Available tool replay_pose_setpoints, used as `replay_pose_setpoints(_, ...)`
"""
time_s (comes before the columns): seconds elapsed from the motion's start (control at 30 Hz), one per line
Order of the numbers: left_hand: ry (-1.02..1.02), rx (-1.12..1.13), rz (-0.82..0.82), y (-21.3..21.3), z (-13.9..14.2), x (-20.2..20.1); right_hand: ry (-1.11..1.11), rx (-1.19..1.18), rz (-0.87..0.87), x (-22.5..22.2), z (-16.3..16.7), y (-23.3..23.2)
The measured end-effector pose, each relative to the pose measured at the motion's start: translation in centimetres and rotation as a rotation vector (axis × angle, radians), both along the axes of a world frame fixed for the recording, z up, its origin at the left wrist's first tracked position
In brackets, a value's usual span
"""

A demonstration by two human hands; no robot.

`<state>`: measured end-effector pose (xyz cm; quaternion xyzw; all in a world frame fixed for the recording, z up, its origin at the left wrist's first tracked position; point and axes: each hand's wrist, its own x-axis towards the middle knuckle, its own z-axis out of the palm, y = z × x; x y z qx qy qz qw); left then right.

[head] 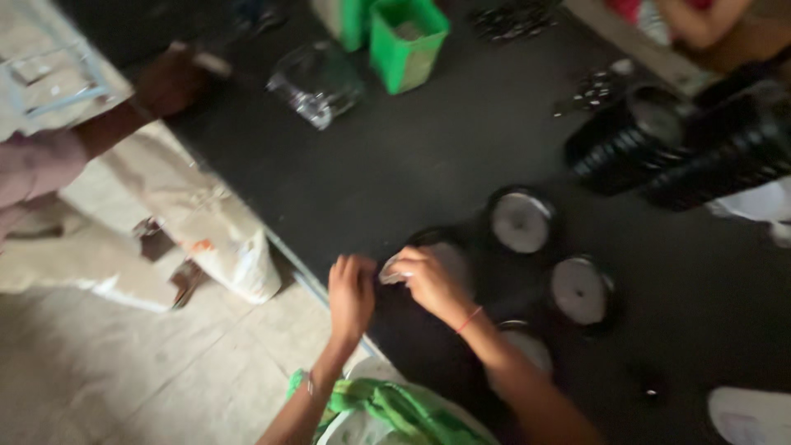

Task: The person wipes the inner surfaces of black circular lamp parts with a cloth, pours liquid from a white bottle onto the cloth, and stacks the cleaned parts. The person also handles a plastic bag containing additional parts.

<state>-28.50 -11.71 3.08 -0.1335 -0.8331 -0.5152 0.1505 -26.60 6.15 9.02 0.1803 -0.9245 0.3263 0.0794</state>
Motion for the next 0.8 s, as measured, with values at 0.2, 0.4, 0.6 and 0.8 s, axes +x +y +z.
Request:
replay_pose_setpoints(0.2, -0.378, 0.024, -0.309, 4.7, -2.0, -7.8, -0.018, -0.038, 0.026, 0.0, 0.0, 0.1)
replay_pose_setpoints(0.4, -0.596, 0.082, -0.468, 6.6, -2.1, -8.4, -0.102, 0.097, 0.142, 4.1, 1.7, 1.2)
replay_pose_setpoints(0.6, -0.504, 0.069, -0.459, 6.7, -2.2, -8.1, -0.319, 0.043, 0.214, 8.6, 4.7, 5.9)
replay_pose_setpoints(0.8, -0.125, 0.005, -0.388, 5.1, -0.1, -8.9, -0.284, 0.319, -0.107, 7.9, 7.4, 11.1)
